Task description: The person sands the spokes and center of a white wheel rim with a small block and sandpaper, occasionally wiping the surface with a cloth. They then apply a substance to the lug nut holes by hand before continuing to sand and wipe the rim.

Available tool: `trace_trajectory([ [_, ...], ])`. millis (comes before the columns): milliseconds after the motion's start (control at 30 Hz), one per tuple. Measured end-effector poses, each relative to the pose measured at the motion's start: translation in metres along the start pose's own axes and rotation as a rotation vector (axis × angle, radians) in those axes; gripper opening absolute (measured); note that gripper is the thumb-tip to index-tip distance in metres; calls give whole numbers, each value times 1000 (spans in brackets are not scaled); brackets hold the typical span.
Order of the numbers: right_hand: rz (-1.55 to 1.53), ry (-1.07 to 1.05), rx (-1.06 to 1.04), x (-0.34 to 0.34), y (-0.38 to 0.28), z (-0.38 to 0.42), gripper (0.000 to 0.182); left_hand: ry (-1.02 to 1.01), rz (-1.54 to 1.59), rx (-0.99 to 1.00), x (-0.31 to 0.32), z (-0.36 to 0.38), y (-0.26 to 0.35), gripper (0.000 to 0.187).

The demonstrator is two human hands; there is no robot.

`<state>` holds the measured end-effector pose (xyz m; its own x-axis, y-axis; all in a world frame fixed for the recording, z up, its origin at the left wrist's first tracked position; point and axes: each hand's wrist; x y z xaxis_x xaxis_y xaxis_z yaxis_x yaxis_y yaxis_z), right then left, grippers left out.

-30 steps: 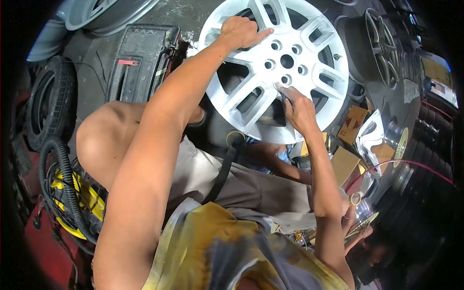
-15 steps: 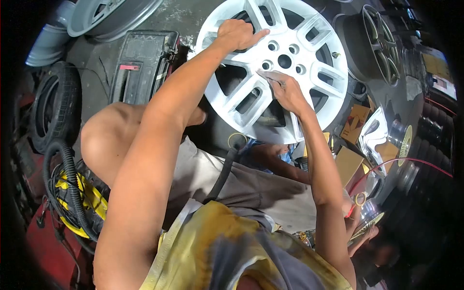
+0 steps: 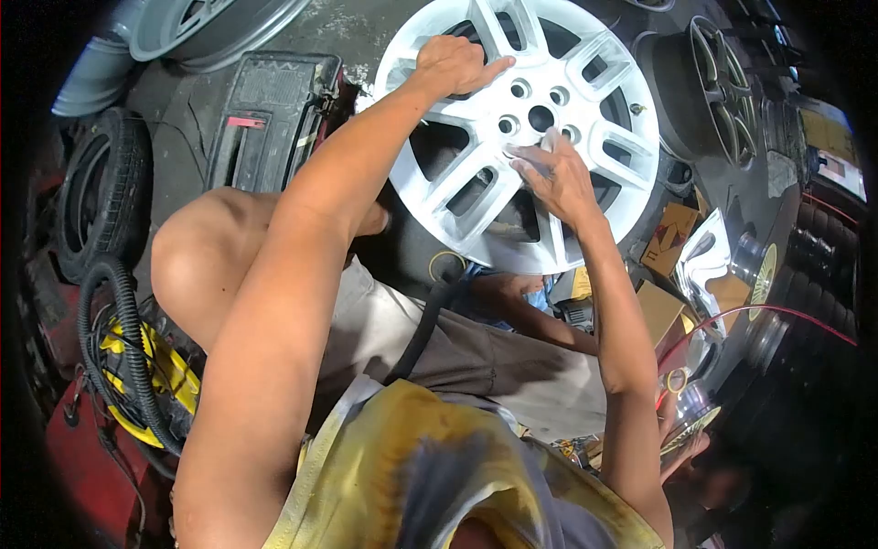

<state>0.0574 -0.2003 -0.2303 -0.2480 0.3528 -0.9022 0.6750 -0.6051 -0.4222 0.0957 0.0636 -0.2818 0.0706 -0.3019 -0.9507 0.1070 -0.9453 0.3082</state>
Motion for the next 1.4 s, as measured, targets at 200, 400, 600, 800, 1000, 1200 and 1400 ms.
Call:
trace_trajectory([
  [200, 194, 105, -124, 2, -1, -3, 29, -53, 2, -17, -1, -2, 1, 90],
  [400, 25, 286, -145, 19, -12, -9, 28, -58, 11, -14, -5, 0, 1, 88],
  [600, -150, 45, -268, 23, -26, -27, 27, -59, 17, -24, -6, 1, 7, 87],
  [800, -58, -23, -285, 14, -13, -42, 26, -9, 23, 3, -3, 2, 0, 86],
  [1000, -182, -103, -325, 23, -14, -50, 24, -40, 28, 3, -3, 0, -1, 86],
  [1200, -157, -180, -268, 37, -39, -35, 26, -37, 25, -21, -6, 1, 2, 86],
  [1400, -218, -67, -106, 26, -9, -42, 24, 18, 26, 5, 0, 3, -1, 86],
])
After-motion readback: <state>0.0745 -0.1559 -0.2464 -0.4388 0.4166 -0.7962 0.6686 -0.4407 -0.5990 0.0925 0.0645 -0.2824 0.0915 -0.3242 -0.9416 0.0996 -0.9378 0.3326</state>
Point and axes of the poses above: each hand's wrist, its own z-axis away from the middle knuckle, its own x-axis out of the palm, y = z × x, and after that the axes turned 10 degrees about y, right-handed
